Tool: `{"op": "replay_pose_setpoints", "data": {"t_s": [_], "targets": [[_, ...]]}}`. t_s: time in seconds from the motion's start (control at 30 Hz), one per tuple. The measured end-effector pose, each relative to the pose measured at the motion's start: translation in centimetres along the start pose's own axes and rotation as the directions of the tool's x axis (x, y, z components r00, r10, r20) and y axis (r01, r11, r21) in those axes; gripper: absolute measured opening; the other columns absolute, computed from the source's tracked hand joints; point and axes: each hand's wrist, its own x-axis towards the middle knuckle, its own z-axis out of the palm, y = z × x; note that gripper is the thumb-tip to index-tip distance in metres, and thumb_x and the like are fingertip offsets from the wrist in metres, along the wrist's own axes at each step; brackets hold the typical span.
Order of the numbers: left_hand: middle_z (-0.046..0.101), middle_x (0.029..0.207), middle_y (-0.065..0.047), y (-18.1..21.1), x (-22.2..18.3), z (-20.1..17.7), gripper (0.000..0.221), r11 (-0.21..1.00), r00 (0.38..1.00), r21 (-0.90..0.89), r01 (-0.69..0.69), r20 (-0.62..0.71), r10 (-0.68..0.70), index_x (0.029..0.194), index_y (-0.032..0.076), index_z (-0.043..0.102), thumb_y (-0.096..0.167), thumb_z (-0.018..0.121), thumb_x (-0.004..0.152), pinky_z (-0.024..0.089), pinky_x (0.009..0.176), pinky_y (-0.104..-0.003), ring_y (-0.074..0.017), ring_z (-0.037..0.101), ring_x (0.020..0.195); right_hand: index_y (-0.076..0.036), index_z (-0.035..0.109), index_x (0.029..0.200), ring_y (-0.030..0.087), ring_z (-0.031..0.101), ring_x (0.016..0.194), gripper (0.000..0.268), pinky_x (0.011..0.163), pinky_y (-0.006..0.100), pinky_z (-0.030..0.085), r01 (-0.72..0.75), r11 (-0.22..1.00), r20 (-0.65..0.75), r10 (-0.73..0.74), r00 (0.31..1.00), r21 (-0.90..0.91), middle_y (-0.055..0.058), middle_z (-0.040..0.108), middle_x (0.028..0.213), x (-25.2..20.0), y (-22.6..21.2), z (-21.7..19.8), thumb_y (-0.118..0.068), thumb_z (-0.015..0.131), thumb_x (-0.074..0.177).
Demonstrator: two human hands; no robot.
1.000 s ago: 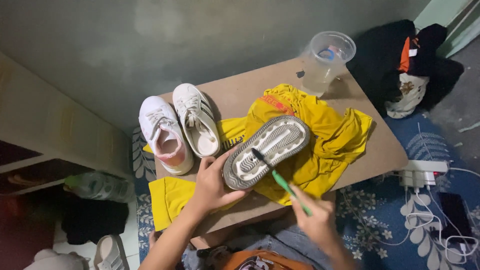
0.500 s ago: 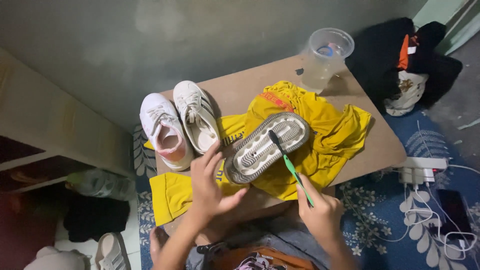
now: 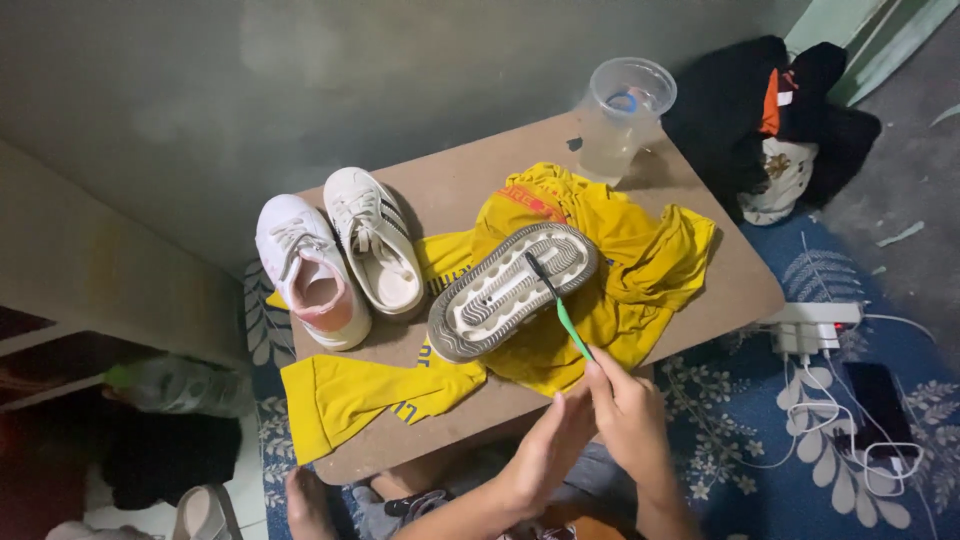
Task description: Scrubbing the sole of a sneaker with a toothbrush and water to clean it.
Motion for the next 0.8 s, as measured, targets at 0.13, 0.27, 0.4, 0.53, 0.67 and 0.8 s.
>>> {"op": "replay_pose_setpoints", "data": {"t_s": [0.13, 0.27, 0.4, 0.53, 0.67, 0.8], "targets": [[0.049, 0.159, -0.01, -1.6, 0.7, -1.0, 0.067, 0.973, 0.983, -0.227, 0.039, -0.164, -0.078, 0.152, -0.001, 0.046, 0.047, 0.038, 0.106, 0.032, 0.123, -0.036, -0.0199, 0.047, 0.143, -0.005, 0.072, 0.125, 0.028, 0.074, 0.051, 0.034, 0.045, 0.039, 0.053, 0.095, 0.995, -0.032, -0.096, 0.995, -0.009, 0.017, 0.08, 0.077, 0.0, -0.2, -0.3, -0.018, 0.06, 0.096], [0.049, 0.158, -0.009, -1.5, 0.8, 0.0, 0.066, 0.99, 0.982, -0.139, 0.014, -0.186, -0.039, 0.156, 0.005, 0.044, 0.047, 0.033, 0.107, 0.036, 0.113, -0.035, -0.0181, 0.049, 0.134, -0.005, 0.073, 0.123, 0.02, 0.064, 0.038, 0.032, 0.036, 0.034, 0.045, 0.142, 0.979, -0.075, -0.154, 0.985, -0.143, 0.011, 0.075, 0.06, -0.1, -1.8, -0.3, -0.017, 0.062, 0.096], [0.041, 0.161, -0.013, -2.8, -0.2, -0.5, 0.064, 0.99, 0.986, 0.075, -0.117, -0.111, 0.124, 0.157, 0.001, 0.036, 0.045, 0.031, 0.11, 0.03, 0.122, -0.041, -0.0224, 0.041, 0.144, -0.006, 0.075, 0.121, 0.027, 0.061, 0.035, 0.031, 0.036, 0.04, 0.043, 0.164, 0.938, -0.11, -0.206, 0.972, -0.305, 0.015, 0.072, 0.056, 0.3, -2.5, -0.5, -0.017, 0.063, 0.095], [0.029, 0.169, -0.012, -1.7, -0.7, 0.5, 0.075, 0.975, 0.99, 0.187, -0.122, -0.053, 0.134, 0.162, 0.0, 0.025, 0.054, 0.027, 0.109, 0.025, 0.123, -0.044, -0.0241, 0.033, 0.151, -0.009, 0.075, 0.122, 0.026, 0.061, 0.035, 0.031, 0.037, 0.039, 0.041, 0.147, 0.922, -0.096, -0.193, 0.976, -0.357, 0.012, 0.073, 0.057, 0.3, -2.3, -0.3, -0.021, 0.063, 0.097], [0.027, 0.17, -0.01, -1.1, -0.4, 1.0, 0.076, 0.991, 0.991, 0.056, -0.122, -0.055, 0.126, 0.162, 0.003, 0.025, 0.055, 0.027, 0.108, 0.02, 0.125, -0.041, -0.0235, 0.03, 0.153, -0.006, 0.075, 0.121, 0.027, 0.058, 0.032, 0.03, 0.035, 0.039, 0.04, 0.203, 0.908, -0.116, -0.261, 0.958, -0.366, 0.014, 0.07, 0.053, -0.3, -2.5, -0.6, -0.019, 0.065, 0.095], [0.056, 0.153, -0.012, -2.0, 0.7, -1.5, 0.07, 0.954, 0.984, -0.295, 0.048, -0.151, -0.096, 0.15, 0.002, 0.052, 0.052, 0.033, 0.105, 0.04, 0.115, -0.033, -0.0192, 0.055, 0.134, -0.008, 0.074, 0.123, 0.026, 0.065, 0.037, 0.033, 0.036, 0.038, 0.045, 0.208, 0.902, -0.098, -0.262, 0.96, -0.379, 0.014, 0.075, 0.063, -1.3, -1.5, -1.4, -0.018, 0.067, 0.092]]}}
